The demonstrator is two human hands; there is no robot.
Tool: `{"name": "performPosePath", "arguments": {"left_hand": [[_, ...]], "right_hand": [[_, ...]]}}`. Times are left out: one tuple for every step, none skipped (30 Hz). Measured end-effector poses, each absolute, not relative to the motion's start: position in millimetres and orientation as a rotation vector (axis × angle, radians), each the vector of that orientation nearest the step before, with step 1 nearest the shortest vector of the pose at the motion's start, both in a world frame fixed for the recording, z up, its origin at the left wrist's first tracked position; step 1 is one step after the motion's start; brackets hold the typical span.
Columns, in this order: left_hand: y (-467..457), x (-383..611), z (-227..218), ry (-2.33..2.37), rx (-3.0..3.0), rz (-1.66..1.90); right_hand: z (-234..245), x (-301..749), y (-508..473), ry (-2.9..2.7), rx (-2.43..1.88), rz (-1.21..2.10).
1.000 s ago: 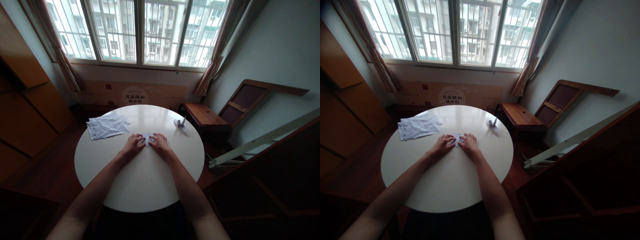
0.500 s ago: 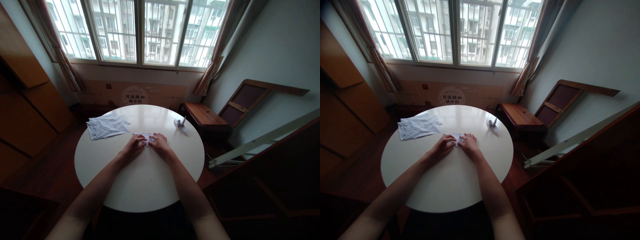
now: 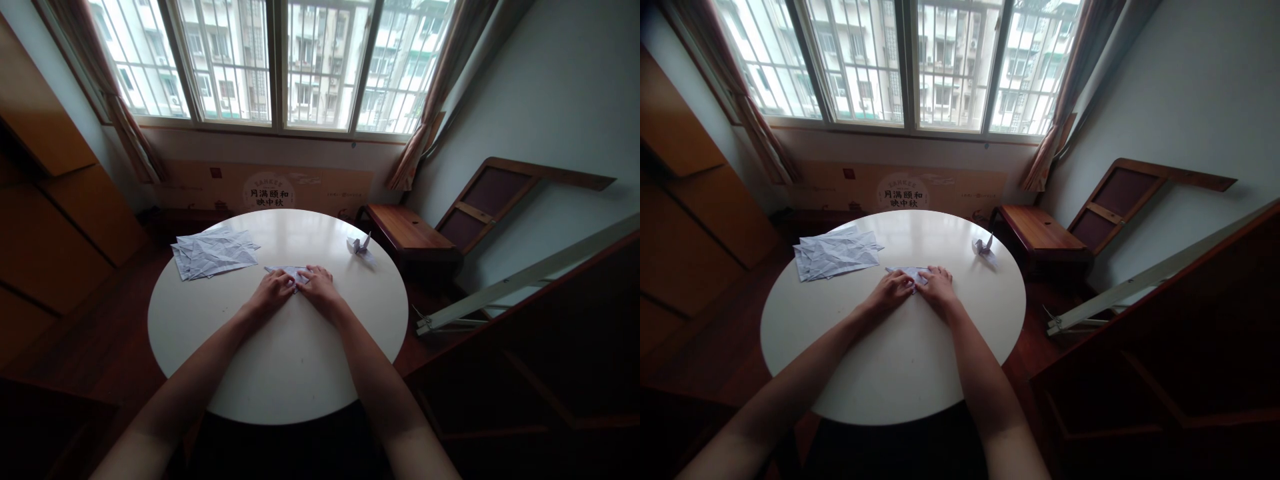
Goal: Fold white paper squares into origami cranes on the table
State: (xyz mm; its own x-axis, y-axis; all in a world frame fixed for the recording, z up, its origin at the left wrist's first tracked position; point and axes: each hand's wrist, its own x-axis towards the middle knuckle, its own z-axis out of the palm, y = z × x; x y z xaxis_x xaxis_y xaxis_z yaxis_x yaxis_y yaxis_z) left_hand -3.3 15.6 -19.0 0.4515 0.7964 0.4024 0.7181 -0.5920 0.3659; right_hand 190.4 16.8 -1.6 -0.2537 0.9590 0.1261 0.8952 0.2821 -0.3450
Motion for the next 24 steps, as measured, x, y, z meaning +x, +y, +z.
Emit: {"name": "performPosePath", "arguments": {"left_hand": [[15.2,-2.8,-19.3,1.379,2.557,0.812],[14.6,-2.4,-19.2,1.422,2.555,0.796],[14.0,-2.0,-18.7,1.476,2.542,0.782],[13.3,-1.7,-17.8,1.537,2.521,0.769],[12.6,-1.5,-16.7,1.599,2.491,0.758],[11.9,-1.2,-15.4,1.656,2.457,0.751],[11.4,-1.0,-14.2,1.703,2.423,0.748],[11.0,-0.9,-12.9,1.736,2.393,0.749],[10.9,-0.8,-11.8,1.755,2.368,0.751],[10.9,-0.9,-10.9,1.766,2.349,0.755],[11.1,-1.1,-10.1,1.773,2.334,0.759],[11.4,-1.5,-9.5,1.778,2.323,0.762],[11.7,-2.2,-9.0,1.785,2.313,0.766],[12.2,-3.2,-8.7,1.799,2.303,0.777],[12.7,-4.4,-8.5,1.815,2.293,0.797],[13.2,-5.8,-8.5,1.830,2.285,0.828],[13.8,-7.2,-8.6,1.837,2.282,0.868],[14.6,-8.7,-8.8,1.830,2.285,0.914],[15.4,-10.0,-9.3,1.801,2.300,0.958],[16.2,-10.9,-9.9,1.747,2.327,0.993],[16.9,-11.4,-10.9,1.673,2.361,1.015],[17.6,-11.3,-12.2,1.589,2.400,1.025],[18.1,-10.8,-13.7,1.500,2.440,1.021],[18.4,-10.0,-15.4,1.415,2.479,1.004]], "right_hand": [[-2.1,190.4,17.1,-2.249,-1.686,0.289],[-2.5,190.4,17.4,-2.250,-1.685,0.286],[-2.9,190.4,17.7,-2.250,-1.686,0.282],[-3.1,190.4,18.1,-2.248,-1.689,0.280],[-3.3,190.4,18.4,-2.246,-1.694,0.279],[-3.3,190.3,18.7,-2.244,-1.700,0.280],[-3.2,190.1,18.8,-2.244,-1.705,0.282],[-2.9,189.9,18.9,-2.245,-1.709,0.284],[-2.5,189.7,18.8,-2.245,-1.714,0.286],[-2.0,189.4,18.5,-2.246,-1.720,0.286],[-1.3,189.2,18.2,-2.247,-1.726,0.287],[-0.6,189.1,17.7,-2.248,-1.732,0.287],[0.2,189.0,17.3,-2.250,-1.735,0.289],[0.8,188.9,16.9,-2.253,-1.736,0.290],[1.4,188.9,16.5,-2.255,-1.735,0.290],[1.8,189.0,16.3,-2.256,-1.735,0.290],[1.9,189.2,16.2,-2.257,-1.735,0.292],[1.9,189.5,16.2,-2.258,-1.734,0.293],[1.7,189.8,16.3,-2.260,-1.731,0.294],[1.3,190.1,16.4,-2.261,-1.727,0.292],[0.9,190.4,16.5,-2.263,-1.721,0.290],[0.4,190.6,16.6,-2.264,-1.712,0.283],[0.0,190.8,16.6,-2.266,-1.705,0.277],[-0.3,190.9,16.5,-2.266,-1.702,0.273]]}}
